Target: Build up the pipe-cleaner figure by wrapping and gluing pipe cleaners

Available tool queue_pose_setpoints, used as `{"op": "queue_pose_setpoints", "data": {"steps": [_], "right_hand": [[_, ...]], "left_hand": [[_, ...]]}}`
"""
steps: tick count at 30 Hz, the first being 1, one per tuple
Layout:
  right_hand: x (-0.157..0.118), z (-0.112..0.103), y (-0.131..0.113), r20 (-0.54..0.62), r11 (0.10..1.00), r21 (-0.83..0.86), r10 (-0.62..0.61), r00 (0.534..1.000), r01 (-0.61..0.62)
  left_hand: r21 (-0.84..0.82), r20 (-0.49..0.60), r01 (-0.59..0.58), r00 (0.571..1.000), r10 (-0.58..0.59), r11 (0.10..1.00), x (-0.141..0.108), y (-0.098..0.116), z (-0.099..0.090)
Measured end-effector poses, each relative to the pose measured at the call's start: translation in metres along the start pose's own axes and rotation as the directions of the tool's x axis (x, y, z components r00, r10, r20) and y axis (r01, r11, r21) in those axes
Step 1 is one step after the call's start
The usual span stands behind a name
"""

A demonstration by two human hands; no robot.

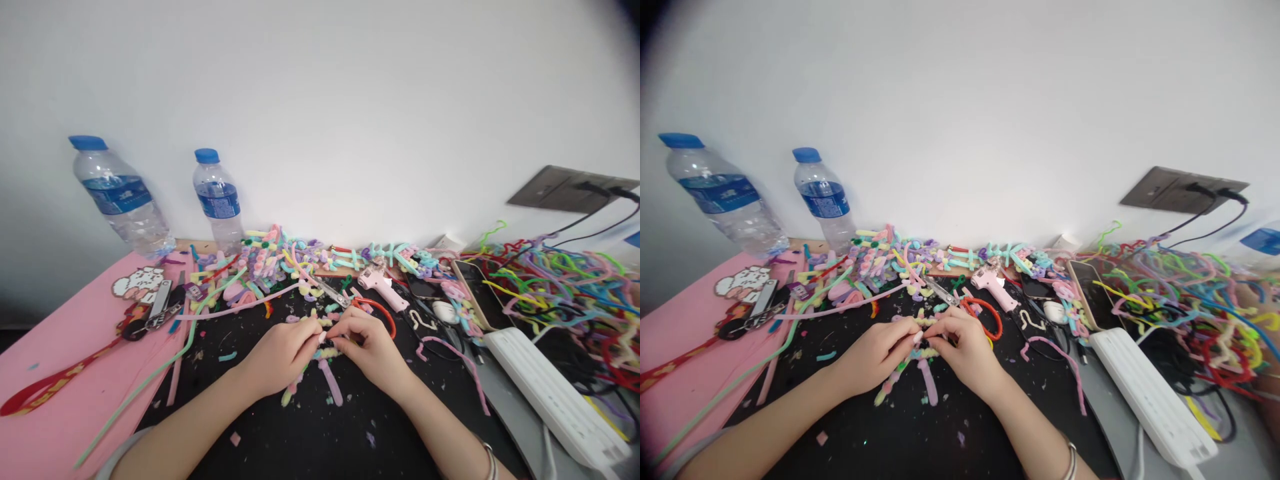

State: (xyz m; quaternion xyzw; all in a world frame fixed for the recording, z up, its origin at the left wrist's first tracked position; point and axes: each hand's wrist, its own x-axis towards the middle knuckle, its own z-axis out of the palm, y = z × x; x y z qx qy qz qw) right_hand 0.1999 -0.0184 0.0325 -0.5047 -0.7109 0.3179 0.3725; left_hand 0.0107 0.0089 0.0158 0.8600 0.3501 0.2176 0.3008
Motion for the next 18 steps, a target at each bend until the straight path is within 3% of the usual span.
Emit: {"op": "queue_pose_setpoints", "data": {"steps": [18], "right_hand": [[-0.0012, -0.0020, 0.0000, 0.032, 0.999, -0.037, -0.035, 0.999, 0.036]], "left_hand": [[0.005, 0.031, 0.001, 1.000, -0.001, 1.000, -0.0004, -0.0006, 0.0009]]}}
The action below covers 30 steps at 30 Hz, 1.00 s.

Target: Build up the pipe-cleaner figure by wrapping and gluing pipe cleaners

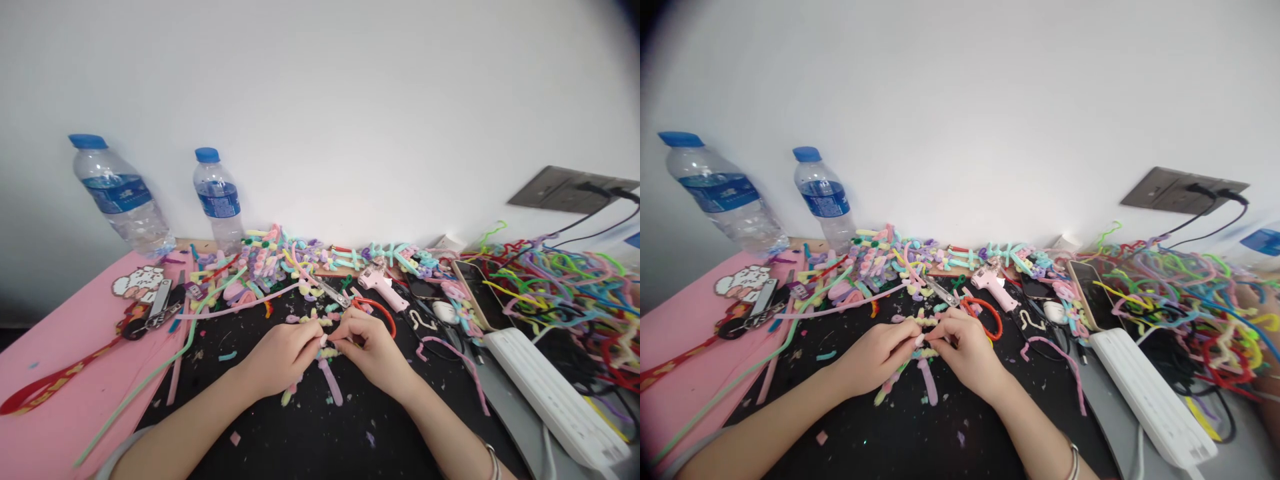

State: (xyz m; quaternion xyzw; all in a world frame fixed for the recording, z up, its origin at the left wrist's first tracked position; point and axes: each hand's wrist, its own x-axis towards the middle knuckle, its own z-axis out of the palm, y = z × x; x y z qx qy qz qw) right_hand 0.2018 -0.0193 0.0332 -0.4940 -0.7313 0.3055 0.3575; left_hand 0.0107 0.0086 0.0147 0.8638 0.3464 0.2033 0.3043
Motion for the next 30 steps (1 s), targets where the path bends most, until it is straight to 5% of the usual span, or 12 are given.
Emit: {"op": "queue_pose_setpoints", "data": {"steps": [4, 11, 30], "right_hand": [[0.000, -0.009, -0.002, 0.061, 1.000, -0.013, -0.013, 0.998, 0.013], [-0.002, -0.021, -0.005, 0.355, 0.991, -0.092, -0.060, 0.933, 0.098], [-0.004, -0.013, -0.009, 0.450, 0.952, -0.239, -0.067, 0.891, 0.192]], "left_hand": [[-0.045, 0.003, 0.029, 1.000, -0.029, 0.999, 0.000, 0.001, -0.002], [-0.065, -0.004, 0.061, 0.998, -0.061, 0.996, 0.002, 0.000, -0.003], [-0.077, 0.018, 0.083, 0.997, -0.081, 0.994, 0.003, 0.000, -0.001]]}}
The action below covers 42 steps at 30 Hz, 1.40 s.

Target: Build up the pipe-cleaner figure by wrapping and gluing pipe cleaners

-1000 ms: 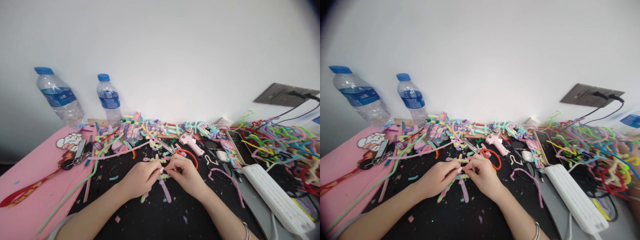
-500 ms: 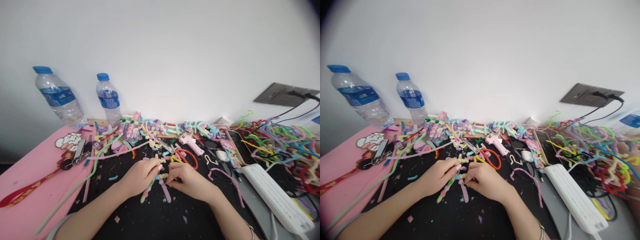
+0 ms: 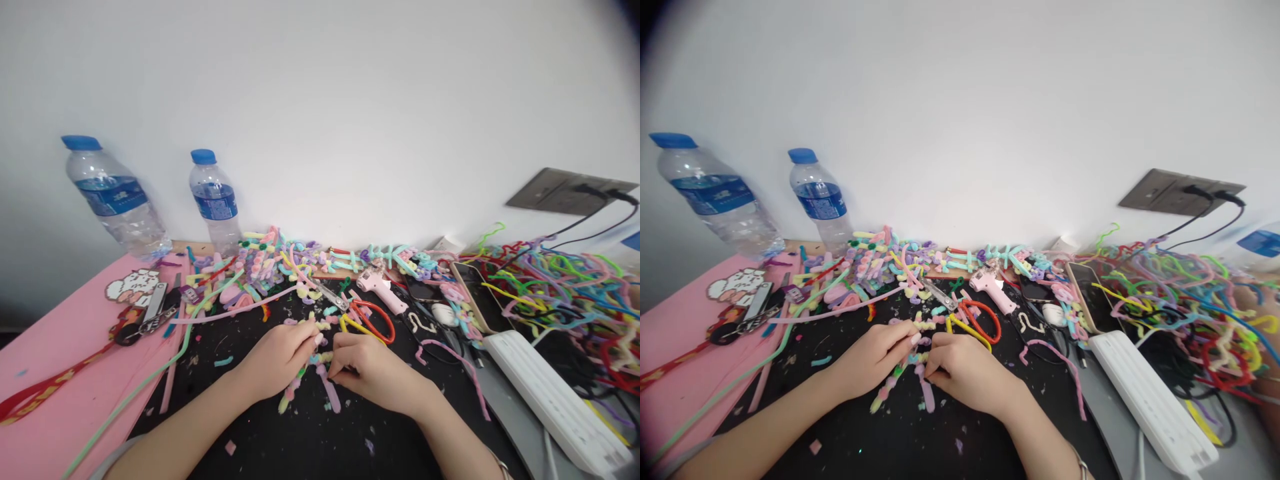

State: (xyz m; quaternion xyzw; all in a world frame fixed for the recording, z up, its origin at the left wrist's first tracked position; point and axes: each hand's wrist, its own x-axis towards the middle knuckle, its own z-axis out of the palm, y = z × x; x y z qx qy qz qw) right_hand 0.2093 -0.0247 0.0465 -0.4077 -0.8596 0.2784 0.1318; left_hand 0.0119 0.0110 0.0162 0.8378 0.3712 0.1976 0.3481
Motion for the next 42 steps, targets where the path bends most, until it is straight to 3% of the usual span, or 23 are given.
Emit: {"op": "queue_pose_setpoints", "data": {"steps": [17, 42], "right_hand": [[-0.0022, 0.0003, -0.0017, 0.081, 0.997, -0.072, 0.013, 0.997, -0.007], [-0.0014, 0.0027, -0.0037, 0.073, 0.995, -0.092, -0.022, 0.997, 0.029]], "left_hand": [[-0.005, 0.013, 0.014, 1.000, -0.014, 1.000, 0.0008, 0.0005, 0.0000], [-0.026, 0.013, 0.031, 0.999, -0.030, 0.999, 0.0014, -0.0021, 0.0021]]}}
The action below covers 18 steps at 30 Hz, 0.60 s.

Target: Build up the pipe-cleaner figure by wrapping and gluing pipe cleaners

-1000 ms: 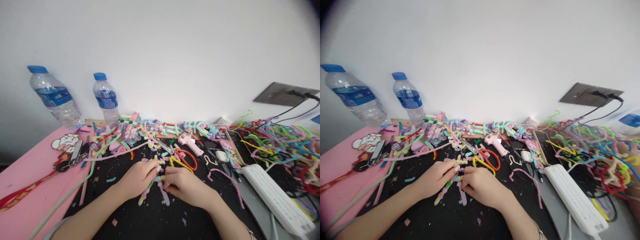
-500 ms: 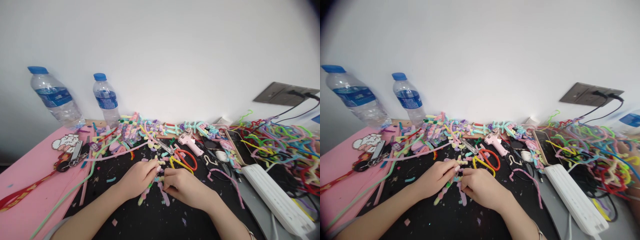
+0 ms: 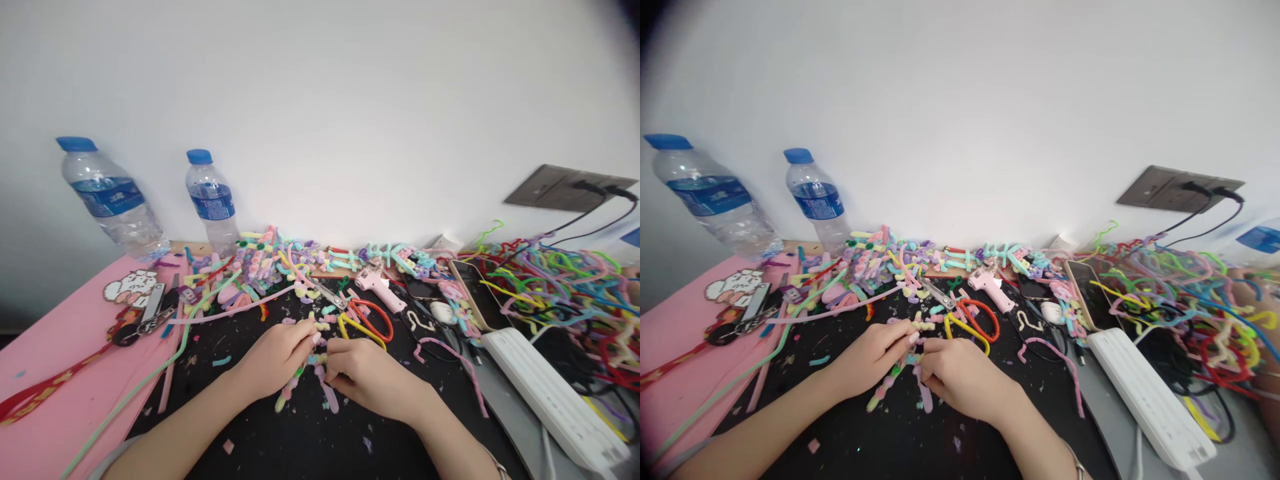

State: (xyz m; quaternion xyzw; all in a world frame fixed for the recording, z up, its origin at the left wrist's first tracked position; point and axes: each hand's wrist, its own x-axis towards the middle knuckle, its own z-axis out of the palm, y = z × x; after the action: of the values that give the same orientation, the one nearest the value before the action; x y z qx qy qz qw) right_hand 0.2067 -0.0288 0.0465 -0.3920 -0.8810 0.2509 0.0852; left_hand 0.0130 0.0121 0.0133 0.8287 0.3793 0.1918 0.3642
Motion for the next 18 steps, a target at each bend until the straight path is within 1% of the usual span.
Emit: {"op": "queue_pose_setpoints", "data": {"steps": [8, 14, 18], "right_hand": [[-0.0002, -0.0003, -0.0003, -0.002, 1.000, -0.007, -0.001, 1.000, 0.001], [-0.0003, -0.0010, -0.0004, 0.012, 1.000, -0.011, 0.022, 1.000, -0.022], [-0.0002, -0.0023, -0.0001, 0.009, 0.999, -0.007, 0.034, 0.999, -0.033]], "left_hand": [[0.002, 0.002, 0.002, 1.000, -0.002, 1.000, -0.0007, 0.0005, -0.0004], [0.003, -0.005, 0.004, 1.000, -0.004, 1.000, 0.0001, 0.0003, -0.0009], [-0.006, 0.010, 0.011, 1.000, -0.011, 1.000, 0.0000, 0.0010, -0.0015]]}}
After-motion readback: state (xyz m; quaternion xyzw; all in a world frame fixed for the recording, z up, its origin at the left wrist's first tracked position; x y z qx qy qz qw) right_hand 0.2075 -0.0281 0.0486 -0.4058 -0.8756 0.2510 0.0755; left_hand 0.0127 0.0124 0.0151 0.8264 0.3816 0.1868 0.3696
